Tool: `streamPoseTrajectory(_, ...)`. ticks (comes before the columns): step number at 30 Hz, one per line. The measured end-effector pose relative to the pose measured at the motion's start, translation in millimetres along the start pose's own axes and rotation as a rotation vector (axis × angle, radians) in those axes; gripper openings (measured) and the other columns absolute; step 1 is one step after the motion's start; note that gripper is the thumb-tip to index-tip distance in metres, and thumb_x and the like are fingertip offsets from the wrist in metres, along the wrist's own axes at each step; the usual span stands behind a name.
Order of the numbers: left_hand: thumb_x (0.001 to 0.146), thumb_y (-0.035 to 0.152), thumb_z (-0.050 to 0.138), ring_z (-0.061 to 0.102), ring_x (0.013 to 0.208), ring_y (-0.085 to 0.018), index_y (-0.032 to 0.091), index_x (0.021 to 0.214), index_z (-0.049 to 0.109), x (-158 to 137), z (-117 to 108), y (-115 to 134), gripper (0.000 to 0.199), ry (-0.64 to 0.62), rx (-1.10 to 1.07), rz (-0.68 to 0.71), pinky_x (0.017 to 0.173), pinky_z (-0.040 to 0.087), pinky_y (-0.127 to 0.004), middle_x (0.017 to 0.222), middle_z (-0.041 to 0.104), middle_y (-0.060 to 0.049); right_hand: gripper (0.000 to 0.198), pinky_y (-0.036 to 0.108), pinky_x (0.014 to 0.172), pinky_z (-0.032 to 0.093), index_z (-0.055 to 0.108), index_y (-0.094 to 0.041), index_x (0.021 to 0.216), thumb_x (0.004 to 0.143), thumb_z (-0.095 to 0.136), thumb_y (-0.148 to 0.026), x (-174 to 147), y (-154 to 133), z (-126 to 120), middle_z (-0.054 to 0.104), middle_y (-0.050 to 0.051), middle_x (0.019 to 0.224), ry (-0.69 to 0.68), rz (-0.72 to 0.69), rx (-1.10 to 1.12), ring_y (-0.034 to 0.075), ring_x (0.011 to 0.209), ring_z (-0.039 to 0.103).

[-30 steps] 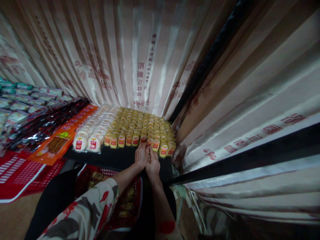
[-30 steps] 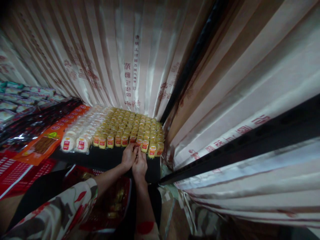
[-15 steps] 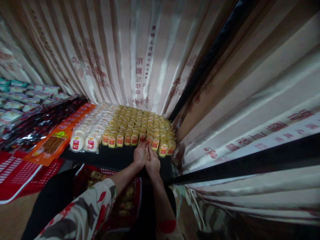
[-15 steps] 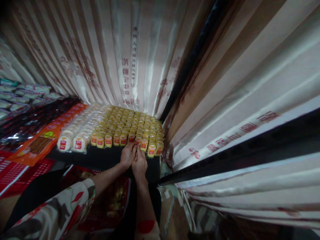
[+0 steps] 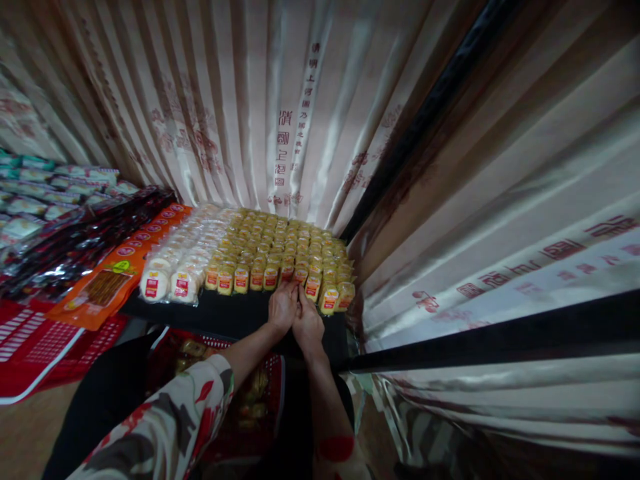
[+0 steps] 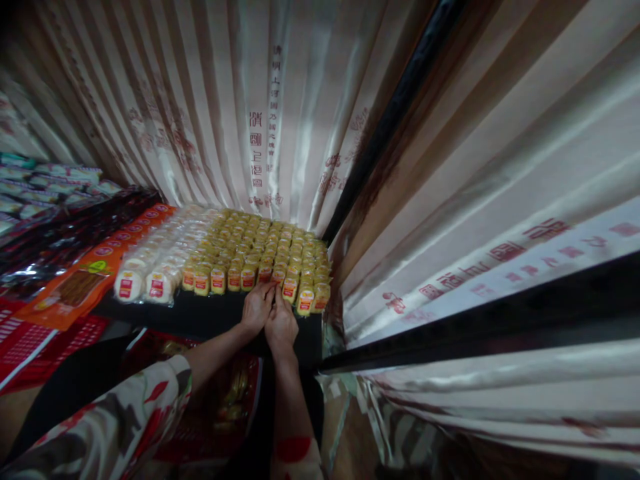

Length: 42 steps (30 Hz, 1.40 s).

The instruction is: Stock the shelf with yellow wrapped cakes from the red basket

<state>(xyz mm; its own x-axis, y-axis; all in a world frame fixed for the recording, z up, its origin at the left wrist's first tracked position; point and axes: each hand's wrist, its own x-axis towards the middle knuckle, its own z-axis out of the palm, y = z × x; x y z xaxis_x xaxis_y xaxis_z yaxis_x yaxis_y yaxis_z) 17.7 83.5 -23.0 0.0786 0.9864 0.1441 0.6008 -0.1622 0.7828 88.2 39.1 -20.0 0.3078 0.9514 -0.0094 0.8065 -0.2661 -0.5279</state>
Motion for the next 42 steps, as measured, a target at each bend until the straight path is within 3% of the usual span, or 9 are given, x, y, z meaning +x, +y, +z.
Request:
streamPoseTrajectory(8,0.090,0.020,0.038,0.060,0.095,-0.017,0.017,0.105,0.064,0.9,-1.1,-0.7,0.030,0.002,-0.016,0.021,0.089,0.046,-0.027,0.104,0.064,-0.007,0.055,0.022,0.075,0.045,0.030,-0.029,0.140,0.086,0.036,-0.017,0.4,-1.6,0.8,0.057,0.003,0.123,-0.002,0.008,-0.018,0.014,0.094,0.060)
streamPoseTrajectory(14,0.087,0.015,0.036,0.055,0.106,-0.016,0.017,0.116,0.057,-11.2,-11.2,2.0,0.035,0.087,-0.045,0.037,0.095,0.044,-0.028,0.117,0.057,-0.008,0.056,0.023,0.069,0.045,0.029,-0.031,0.139,0.086,0.039,-0.020,-1.9,-5.0,1.9,0.061,0.002,0.115,0.022,0.059,-0.023,0.013,0.083,0.061)
streamPoseTrajectory(19,0.087,0.019,0.032,0.039,0.127,-0.017,0.010,0.129,0.045,-23.9,-5.8,1.8,0.044,0.091,-0.042,0.064,0.109,0.031,-0.031,0.136,0.043,-0.012,0.049,0.023,0.062,0.044,0.025,-0.031,0.141,0.092,0.032,-0.033,-3.8,-4.3,3.9,0.063,0.003,0.110,0.040,0.040,-0.033,0.013,0.076,0.062)
streamPoseTrajectory(23,0.087,0.020,0.029,0.028,0.134,-0.018,0.008,0.133,0.039,-27.9,-2.4,1.6,0.048,0.067,-0.008,0.072,0.112,0.026,-0.034,0.143,0.035,-0.012,0.049,0.021,0.060,0.043,0.022,-0.031,0.142,0.094,0.028,-0.036,-5.2,-3.5,5.9,0.063,0.004,0.109,0.052,0.010,-0.061,0.013,0.074,0.061)
streamPoseTrajectory(31,0.088,0.023,0.029,0.032,0.132,-0.023,0.007,0.129,0.043,-28.5,-1.9,1.6,0.046,0.082,0.091,0.056,0.109,0.029,-0.038,0.140,0.038,-0.016,0.048,0.017,0.052,0.042,0.021,-0.028,0.142,0.095,0.026,-0.036,-0.8,1.2,18.2,0.061,0.006,0.111,0.066,-0.016,-0.106,0.009,0.067,0.061)
streamPoseTrajectory(37,0.088,0.025,0.030,0.033,0.132,-0.023,0.009,0.130,0.041,-23.9,1.4,-2.9,0.046,0.080,0.072,0.079,0.109,0.030,-0.039,0.140,0.039,-0.015,0.048,0.019,0.045,0.039,0.022,-0.031,0.142,0.094,0.028,-0.037,3.9,-0.2,19.4,0.063,0.004,0.099,0.048,0.012,-0.202,0.009,0.055,0.057)
streamPoseTrajectory(42,0.089,0.025,0.029,0.030,0.133,-0.024,0.007,0.129,0.042,-17.9,3.7,-4.6,0.046,0.083,0.084,0.058,0.110,0.028,-0.041,0.140,0.038,-0.017,0.046,0.019,0.051,0.042,0.029,-0.031,0.140,0.094,0.029,-0.036,6.9,-1.6,20.9,0.064,0.005,0.097,0.070,-0.002,-0.197,0.009,0.060,0.058)
